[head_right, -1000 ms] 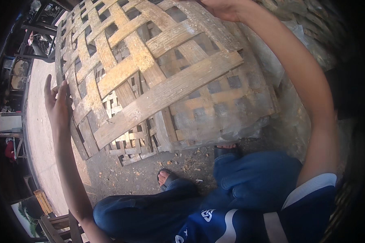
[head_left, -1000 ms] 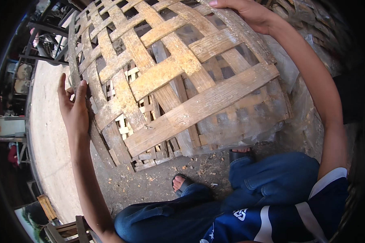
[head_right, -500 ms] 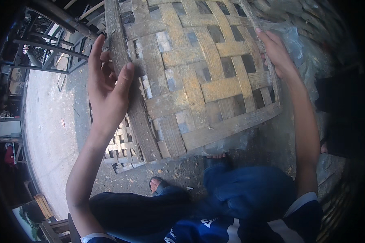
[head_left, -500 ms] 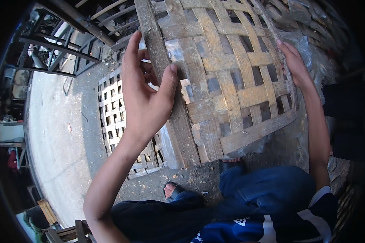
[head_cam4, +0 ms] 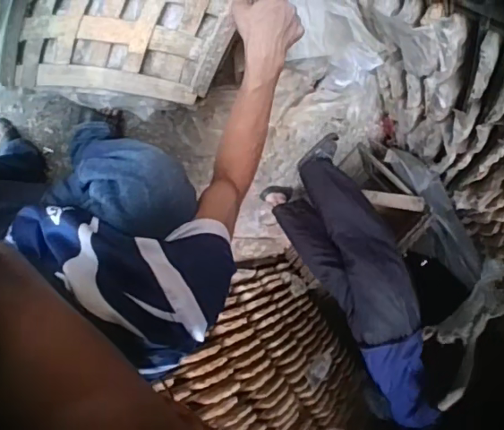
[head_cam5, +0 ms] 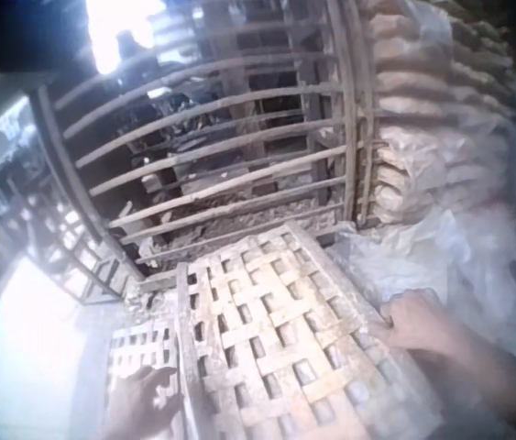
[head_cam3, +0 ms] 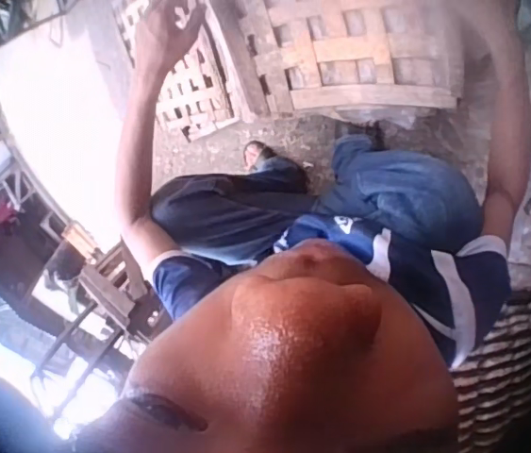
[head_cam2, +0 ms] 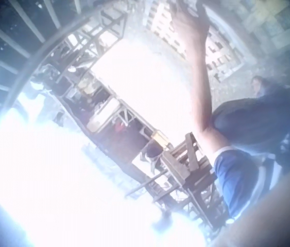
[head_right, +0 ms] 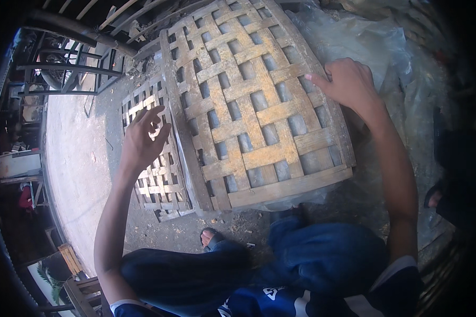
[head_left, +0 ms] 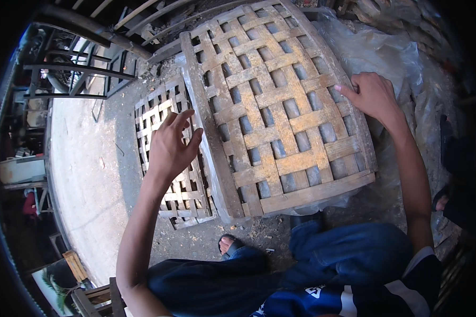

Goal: The person removes a plastic sheet from a stack of wooden lattice panels, then picks up one panel and scrapes off dried residue with their fingers. They continue scraping and rubbing the surface of the panel before placing it back on the stack.

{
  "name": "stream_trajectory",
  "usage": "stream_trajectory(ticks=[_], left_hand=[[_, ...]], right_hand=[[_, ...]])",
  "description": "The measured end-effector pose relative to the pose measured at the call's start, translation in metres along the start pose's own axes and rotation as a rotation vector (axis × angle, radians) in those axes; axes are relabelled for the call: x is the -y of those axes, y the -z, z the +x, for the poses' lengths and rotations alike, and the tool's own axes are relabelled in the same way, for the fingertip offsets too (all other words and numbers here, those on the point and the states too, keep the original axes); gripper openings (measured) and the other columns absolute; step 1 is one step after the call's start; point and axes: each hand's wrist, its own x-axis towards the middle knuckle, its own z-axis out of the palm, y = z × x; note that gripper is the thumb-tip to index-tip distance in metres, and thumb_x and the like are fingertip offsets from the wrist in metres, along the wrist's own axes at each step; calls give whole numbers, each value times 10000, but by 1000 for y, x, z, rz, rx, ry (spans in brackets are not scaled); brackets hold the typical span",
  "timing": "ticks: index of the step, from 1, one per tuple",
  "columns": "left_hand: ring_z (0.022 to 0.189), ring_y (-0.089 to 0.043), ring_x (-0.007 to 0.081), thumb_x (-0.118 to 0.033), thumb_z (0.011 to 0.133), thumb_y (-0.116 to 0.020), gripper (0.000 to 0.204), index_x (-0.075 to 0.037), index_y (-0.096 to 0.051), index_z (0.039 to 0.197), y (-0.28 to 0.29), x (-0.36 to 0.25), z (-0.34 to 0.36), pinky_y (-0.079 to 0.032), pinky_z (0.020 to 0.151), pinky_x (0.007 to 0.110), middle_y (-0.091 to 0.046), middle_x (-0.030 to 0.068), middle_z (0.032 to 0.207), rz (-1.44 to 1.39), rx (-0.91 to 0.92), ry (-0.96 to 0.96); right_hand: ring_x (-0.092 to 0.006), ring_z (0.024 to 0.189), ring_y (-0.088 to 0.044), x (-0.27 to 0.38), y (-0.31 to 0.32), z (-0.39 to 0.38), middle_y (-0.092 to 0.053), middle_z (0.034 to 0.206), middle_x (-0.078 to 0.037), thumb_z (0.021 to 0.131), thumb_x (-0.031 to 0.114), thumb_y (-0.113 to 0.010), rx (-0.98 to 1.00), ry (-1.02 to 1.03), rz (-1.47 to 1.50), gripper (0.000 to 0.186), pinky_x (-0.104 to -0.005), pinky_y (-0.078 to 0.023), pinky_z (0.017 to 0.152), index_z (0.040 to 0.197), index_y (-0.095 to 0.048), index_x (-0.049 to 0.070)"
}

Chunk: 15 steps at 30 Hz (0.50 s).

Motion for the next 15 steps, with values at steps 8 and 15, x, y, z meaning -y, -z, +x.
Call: stream_trajectory(ticks=[8,15], left_hand=[[981,-649,308,-219,897,-647,356,-58,-643,1214,19,42,-3,-535,823,398,-643,161,1163,-38,-158,-44],[1083,-577,351,-278,881,-644,358,-91,-653,1186,-20,70,10,-461,941,453,-603,171,1146,-52,-244,-180]], right_hand=[[-310,924,-622,75,17,39,-640,1008,-104,915,279,-636,-490,491,225,302,-421,-490,845,1111,-607,51],[-260,1031,-567,178,-13,-14,-611,1064,-93,855,195,-665,-147,977,192,302,-401,-435,956,1110,-619,40]])
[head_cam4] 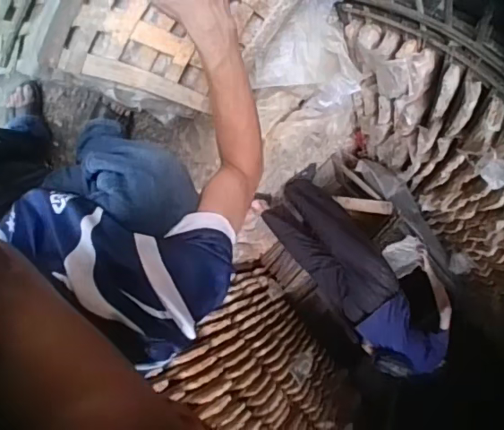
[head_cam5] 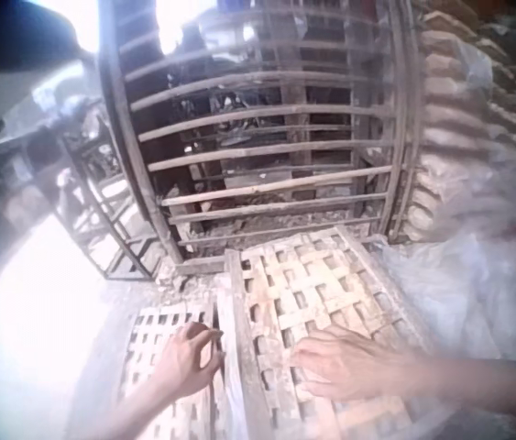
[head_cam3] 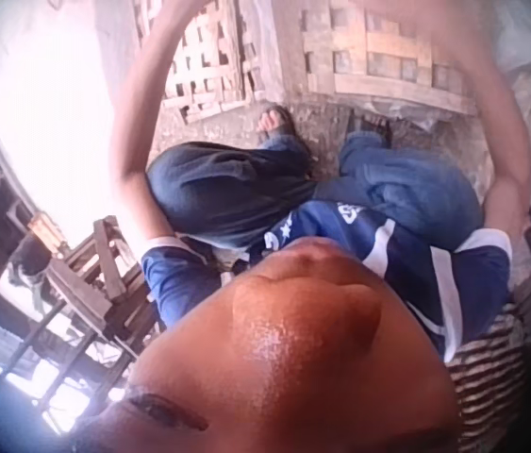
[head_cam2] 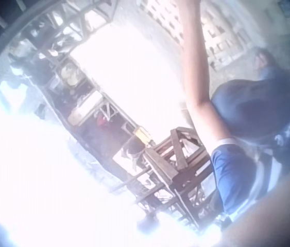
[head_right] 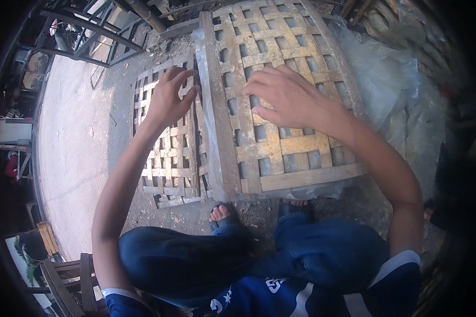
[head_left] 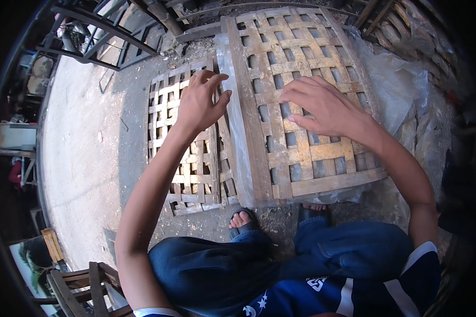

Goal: The person removes a plastic sheet from a stack of wooden lattice panels, then picks up one panel and scrapes off dried residue with their fingers. They continue scraping and rubbing the surface of the panel before placing it back on the stack.

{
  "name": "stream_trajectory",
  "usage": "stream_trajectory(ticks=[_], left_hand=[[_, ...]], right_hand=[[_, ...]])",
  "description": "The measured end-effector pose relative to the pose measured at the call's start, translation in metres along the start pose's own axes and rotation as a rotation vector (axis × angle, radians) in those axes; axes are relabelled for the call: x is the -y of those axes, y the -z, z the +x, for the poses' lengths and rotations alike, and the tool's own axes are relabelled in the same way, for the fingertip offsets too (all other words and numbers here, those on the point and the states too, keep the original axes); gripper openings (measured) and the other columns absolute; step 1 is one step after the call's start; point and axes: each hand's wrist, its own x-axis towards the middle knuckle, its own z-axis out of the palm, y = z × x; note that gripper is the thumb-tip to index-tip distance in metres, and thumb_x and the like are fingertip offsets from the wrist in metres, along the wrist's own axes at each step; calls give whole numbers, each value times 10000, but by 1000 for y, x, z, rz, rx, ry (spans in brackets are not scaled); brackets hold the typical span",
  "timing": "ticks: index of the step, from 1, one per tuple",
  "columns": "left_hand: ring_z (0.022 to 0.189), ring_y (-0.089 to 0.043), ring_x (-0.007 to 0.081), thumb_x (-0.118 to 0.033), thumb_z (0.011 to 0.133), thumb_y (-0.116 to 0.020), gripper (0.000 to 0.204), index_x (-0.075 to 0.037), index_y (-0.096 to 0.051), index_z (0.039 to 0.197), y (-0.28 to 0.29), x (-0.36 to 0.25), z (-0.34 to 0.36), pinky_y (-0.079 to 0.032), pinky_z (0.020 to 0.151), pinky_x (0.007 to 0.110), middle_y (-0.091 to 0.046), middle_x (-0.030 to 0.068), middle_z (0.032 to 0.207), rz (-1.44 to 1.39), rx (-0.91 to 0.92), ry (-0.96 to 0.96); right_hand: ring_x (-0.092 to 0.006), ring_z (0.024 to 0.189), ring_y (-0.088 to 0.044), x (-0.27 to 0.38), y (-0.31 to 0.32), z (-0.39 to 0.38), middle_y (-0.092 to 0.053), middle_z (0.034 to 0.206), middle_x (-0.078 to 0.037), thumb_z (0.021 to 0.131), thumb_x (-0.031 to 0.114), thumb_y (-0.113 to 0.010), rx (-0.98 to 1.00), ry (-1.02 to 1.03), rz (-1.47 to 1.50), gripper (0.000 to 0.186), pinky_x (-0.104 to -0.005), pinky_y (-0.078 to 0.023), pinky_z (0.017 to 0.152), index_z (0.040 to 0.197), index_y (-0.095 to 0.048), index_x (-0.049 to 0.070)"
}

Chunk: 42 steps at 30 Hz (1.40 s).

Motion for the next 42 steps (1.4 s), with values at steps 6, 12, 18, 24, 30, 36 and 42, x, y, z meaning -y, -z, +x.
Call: stream_trajectory(ticks=[6,12,18,24,30,36,42], left_hand=[[1153,-534,370,-299,906,-633,377,-102,-638,1228,-37,24,45,-430,994,457,-596,176,1170,-58,-107,6],[1161,-525,364,-281,907,-628,356,-123,-639,1226,-49,16,55,-427,1000,455,-578,177,1209,-100,-150,-33],[1229,-475,399,-347,892,-655,612,-45,-462,1387,-45,-4,16,-399,1043,480,-494,214,1325,-224,14,-9],[1346,-347,494,-554,840,-683,938,-22,-279,1499,-44,-18,-16,-321,1121,536,-268,332,1473,-186,188,5],[1424,-133,551,-753,834,-521,1159,-35,40,1550,-51,-21,-10,-241,1165,555,34,385,1543,-115,519,50],[1429,-78,558,-780,833,-482,1183,-27,94,1540,-54,-16,-6,-221,1169,565,108,397,1531,-181,616,54],[1424,-97,564,-771,842,-489,1163,-43,81,1547,-53,-18,-5,-219,1158,586,117,397,1531,-201,603,39]], right_hand=[[-243,1038,-572,14,28,-26,-618,1053,-82,839,197,-679,410,-148,-145,287,-387,-420,956,1089,-634,63],[-250,1019,-568,-15,29,8,-602,1016,-76,841,223,-694,291,-96,-185,280,-394,-426,936,1074,-650,75],[-281,1004,-563,-72,-37,69,-595,1016,-103,863,244,-703,-12,-218,-16,308,-394,-457,867,1111,-658,66],[-283,947,-594,-115,-80,134,-615,941,-107,862,329,-705,-129,-370,41,313,-406,-473,842,1054,-707,81],[-269,976,-632,-130,-80,166,-666,991,-117,847,406,-729,-17,-493,39,350,-398,-491,862,1032,-747,109],[-254,999,-640,-131,-84,163,-676,1028,-111,837,375,-757,-36,-574,257,299,-372,-496,876,955,-782,101],[-237,925,-619,-135,-100,148,-651,940,-64,863,311,-735,-288,-368,95,232,-353,-478,838,919,-779,90]])
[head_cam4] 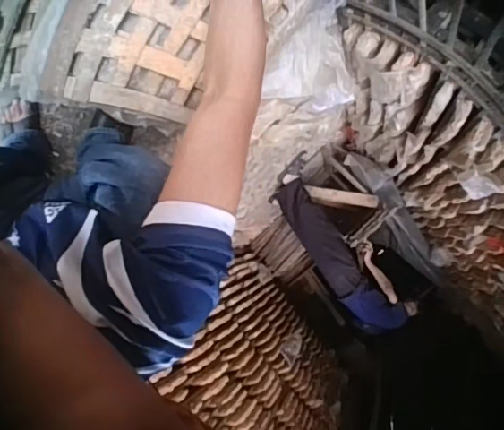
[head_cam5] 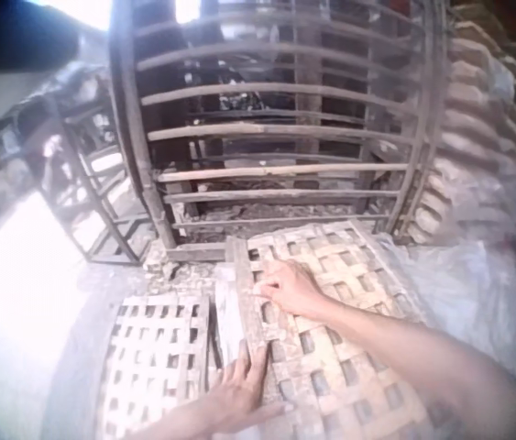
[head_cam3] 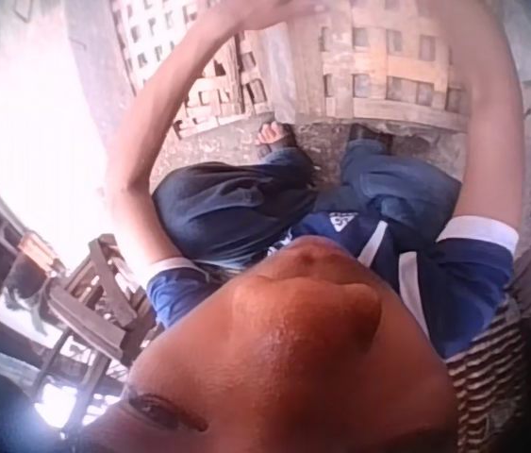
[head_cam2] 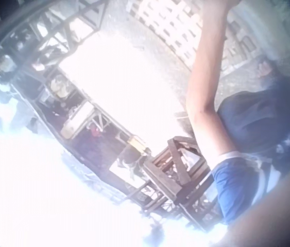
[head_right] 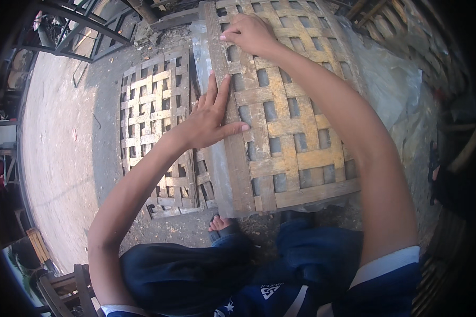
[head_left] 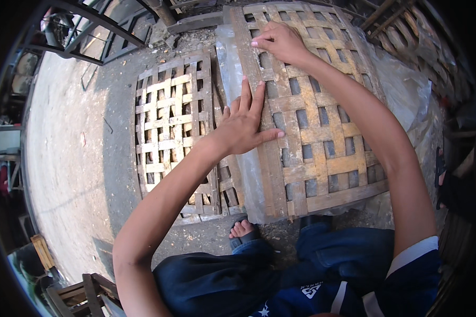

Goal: The person removes a plastic sheet from a stack of wooden lattice panels, then picks up one panel and scrapes off dried residue with their fingers. They continue scraping and rubbing the surface of the panel before placing it back on the stack.

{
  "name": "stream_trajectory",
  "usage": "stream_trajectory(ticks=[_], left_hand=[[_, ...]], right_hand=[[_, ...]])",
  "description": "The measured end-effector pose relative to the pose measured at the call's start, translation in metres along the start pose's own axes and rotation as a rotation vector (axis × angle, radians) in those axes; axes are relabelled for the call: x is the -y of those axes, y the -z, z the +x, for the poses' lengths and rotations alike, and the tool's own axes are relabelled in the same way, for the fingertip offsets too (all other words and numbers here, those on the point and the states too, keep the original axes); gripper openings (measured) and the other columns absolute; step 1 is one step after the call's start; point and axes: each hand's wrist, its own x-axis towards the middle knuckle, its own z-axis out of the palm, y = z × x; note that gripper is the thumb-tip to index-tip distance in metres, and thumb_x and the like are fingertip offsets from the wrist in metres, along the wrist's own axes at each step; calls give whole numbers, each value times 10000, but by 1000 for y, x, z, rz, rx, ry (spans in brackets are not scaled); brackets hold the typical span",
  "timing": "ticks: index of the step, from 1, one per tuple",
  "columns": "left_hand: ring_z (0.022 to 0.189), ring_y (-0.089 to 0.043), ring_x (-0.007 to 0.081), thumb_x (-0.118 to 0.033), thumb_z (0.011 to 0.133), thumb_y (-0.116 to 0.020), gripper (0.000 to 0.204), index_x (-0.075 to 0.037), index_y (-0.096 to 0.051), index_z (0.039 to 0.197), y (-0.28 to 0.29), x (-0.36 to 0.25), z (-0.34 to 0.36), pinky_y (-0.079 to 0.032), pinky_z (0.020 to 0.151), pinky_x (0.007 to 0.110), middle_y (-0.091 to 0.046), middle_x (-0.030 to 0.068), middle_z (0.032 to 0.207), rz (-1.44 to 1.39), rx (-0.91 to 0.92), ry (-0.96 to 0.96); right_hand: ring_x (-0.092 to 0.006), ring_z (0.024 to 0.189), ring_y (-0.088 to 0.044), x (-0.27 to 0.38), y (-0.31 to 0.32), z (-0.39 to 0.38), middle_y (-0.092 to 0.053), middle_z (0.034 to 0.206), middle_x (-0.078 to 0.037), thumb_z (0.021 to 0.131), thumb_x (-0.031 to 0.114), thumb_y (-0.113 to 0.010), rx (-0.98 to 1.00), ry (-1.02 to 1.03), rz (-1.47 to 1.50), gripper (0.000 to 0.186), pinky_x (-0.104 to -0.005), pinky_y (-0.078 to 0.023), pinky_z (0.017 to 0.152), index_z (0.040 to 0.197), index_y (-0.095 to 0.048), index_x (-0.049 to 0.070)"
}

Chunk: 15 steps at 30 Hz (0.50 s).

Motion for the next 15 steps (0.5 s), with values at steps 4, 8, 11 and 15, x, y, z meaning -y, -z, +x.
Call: stream_trajectory(ticks=[4,8,11,15], left_hand=[[1414,-136,573,-783,836,-481,1159,-56,68,1552,-1,2,-4,-220,1155,593,87,390,1540,-13,-31,0],[1409,-166,572,-794,833,-469,1146,-79,54,1560,1,-1,-3,-233,1151,594,52,380,1550,9,-19,22],[1410,-176,565,-795,832,-469,1135,-96,43,1565,2,-1,-6,-242,1146,597,24,382,1551,33,-35,29],[1406,-207,555,-773,850,-472,1102,-89,10,1567,1,-3,-6,-250,1152,568,-12,393,1544,70,-78,11]], right_hand=[[-229,974,-581,7,0,-20,-624,943,-39,842,288,-739,-119,206,-115,214,-351,-453,870,966,-778,118],[-227,1030,-555,12,9,-26,-611,972,-33,822,242,-740,-65,220,-126,185,-365,-442,906,966,-775,131],[-232,1033,-549,20,10,-24,-605,971,-34,815,209,-736,-47,163,-111,152,-378,-441,921,938,-767,125],[-206,1092,-520,20,19,-19,-614,1028,-7,837,243,-703,7,219,-164,141,-371,-388,988,888,-742,117]])
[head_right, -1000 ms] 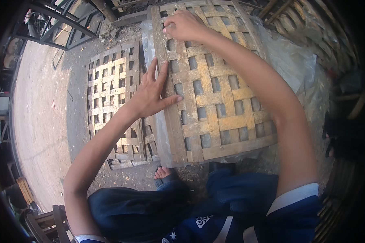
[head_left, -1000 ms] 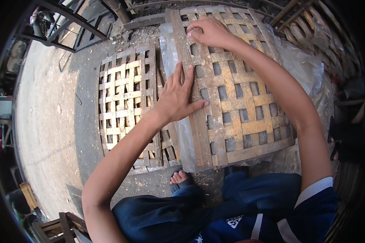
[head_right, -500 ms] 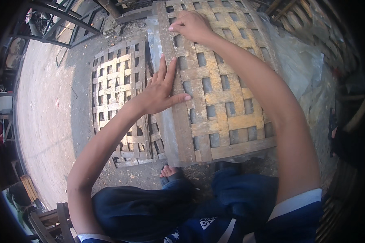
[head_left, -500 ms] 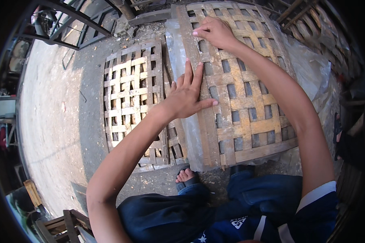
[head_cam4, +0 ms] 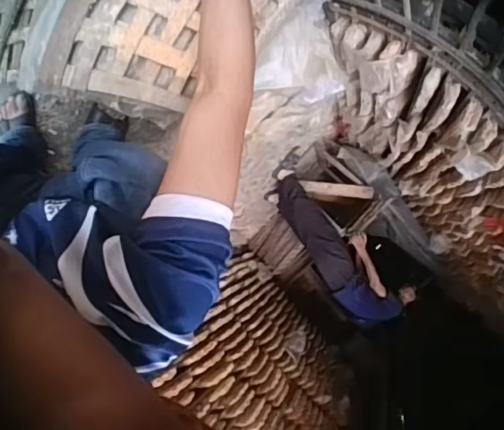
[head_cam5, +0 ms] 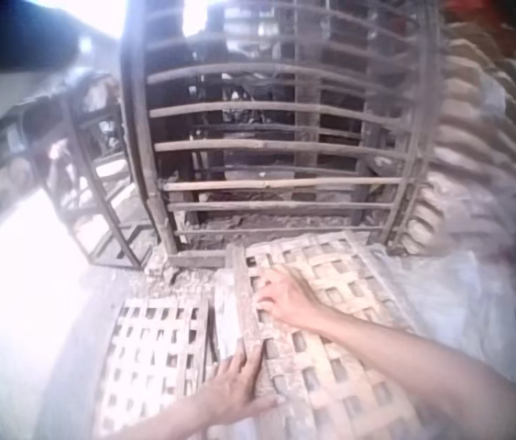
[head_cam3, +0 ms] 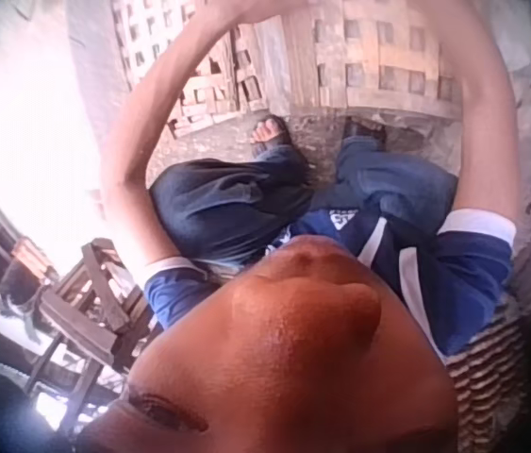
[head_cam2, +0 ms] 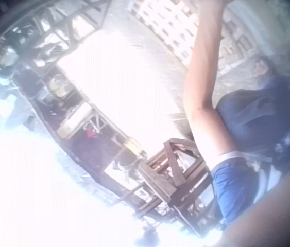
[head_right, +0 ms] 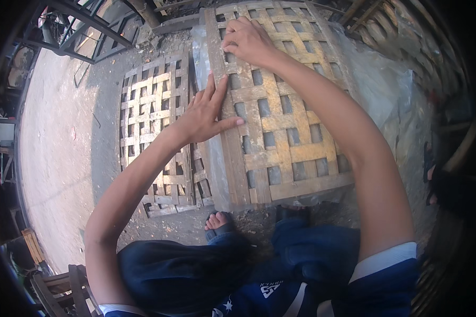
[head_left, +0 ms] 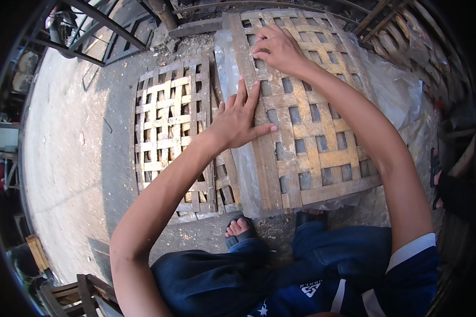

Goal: The person removes a plastic sheet from a stack of wooden lattice panels, then picks up one panel and scrapes off dried residue with their fingers. They continue scraping and rubbing the surface of the panel before placing it back on the stack.

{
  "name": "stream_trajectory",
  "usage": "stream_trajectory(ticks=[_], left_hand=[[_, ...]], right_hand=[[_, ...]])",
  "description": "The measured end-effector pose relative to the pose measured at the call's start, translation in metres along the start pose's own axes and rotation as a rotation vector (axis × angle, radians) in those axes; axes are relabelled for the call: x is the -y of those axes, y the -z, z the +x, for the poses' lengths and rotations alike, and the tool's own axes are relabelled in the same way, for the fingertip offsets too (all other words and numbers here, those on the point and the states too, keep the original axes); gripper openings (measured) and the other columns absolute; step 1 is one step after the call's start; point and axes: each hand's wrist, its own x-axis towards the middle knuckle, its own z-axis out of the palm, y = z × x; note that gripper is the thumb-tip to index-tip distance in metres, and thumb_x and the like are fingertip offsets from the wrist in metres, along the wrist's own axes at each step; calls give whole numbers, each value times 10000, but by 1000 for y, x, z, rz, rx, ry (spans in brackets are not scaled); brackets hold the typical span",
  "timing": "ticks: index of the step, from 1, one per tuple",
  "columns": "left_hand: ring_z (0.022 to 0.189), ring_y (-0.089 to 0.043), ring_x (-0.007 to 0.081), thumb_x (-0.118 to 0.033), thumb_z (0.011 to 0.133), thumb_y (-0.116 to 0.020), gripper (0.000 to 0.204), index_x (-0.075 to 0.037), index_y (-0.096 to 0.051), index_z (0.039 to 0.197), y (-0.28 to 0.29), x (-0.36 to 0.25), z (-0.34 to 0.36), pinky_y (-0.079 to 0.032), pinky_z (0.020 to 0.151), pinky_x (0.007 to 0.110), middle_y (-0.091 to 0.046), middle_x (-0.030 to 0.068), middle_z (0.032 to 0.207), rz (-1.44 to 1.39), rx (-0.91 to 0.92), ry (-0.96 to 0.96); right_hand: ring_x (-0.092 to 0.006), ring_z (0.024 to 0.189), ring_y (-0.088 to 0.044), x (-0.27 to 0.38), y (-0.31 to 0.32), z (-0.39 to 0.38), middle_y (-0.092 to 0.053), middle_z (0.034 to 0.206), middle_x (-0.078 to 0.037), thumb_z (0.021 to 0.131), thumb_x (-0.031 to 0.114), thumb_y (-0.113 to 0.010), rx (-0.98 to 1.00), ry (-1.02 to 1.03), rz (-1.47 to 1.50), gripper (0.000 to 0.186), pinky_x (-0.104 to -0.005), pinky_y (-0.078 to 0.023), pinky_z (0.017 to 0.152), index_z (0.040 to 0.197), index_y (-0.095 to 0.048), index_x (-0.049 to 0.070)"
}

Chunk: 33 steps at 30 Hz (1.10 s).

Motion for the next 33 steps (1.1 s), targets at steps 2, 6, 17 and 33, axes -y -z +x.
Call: stream_trajectory(ticks=[2,6,17,33], left_hand=[[1406,-236,532,-730,886,-458,1044,-76,-12,1566,1,-1,-1,-252,1161,533,-46,385,1546,1,-39,-31],[1403,-304,457,-593,981,-405,860,-47,-74,1558,-7,22,-11,-257,1168,470,-173,329,1551,-118,-209,-155],[1247,-520,371,-370,998,-486,524,-98,-440,1444,31,153,-61,-404,1066,461,-540,190,1364,341,-265,174],[1480,-221,248,-723,943,-85,793,-237,-241,1550,30,132,-23,-104,1221,508,-232,93,1605,468,-167,208]], right_hand=[[-205,1019,-556,-1,7,2,-619,970,-23,836,211,-715,-89,131,-40,133,-366,-441,913,891,-717,89],[-147,860,-618,53,38,14,-660,879,-38,869,194,-702,107,-71,419,141,-322,-493,770,896,-687,57],[-235,1125,-602,179,34,-49,-489,1411,-162,892,104,-609,552,328,450,385,-350,-548,884,1275,-597,74],[-322,1453,-285,-11,17,-87,-328,1559,-154,1013,383,-483,129,23,-171,509,-464,-238,1198,1445,-458,114]])
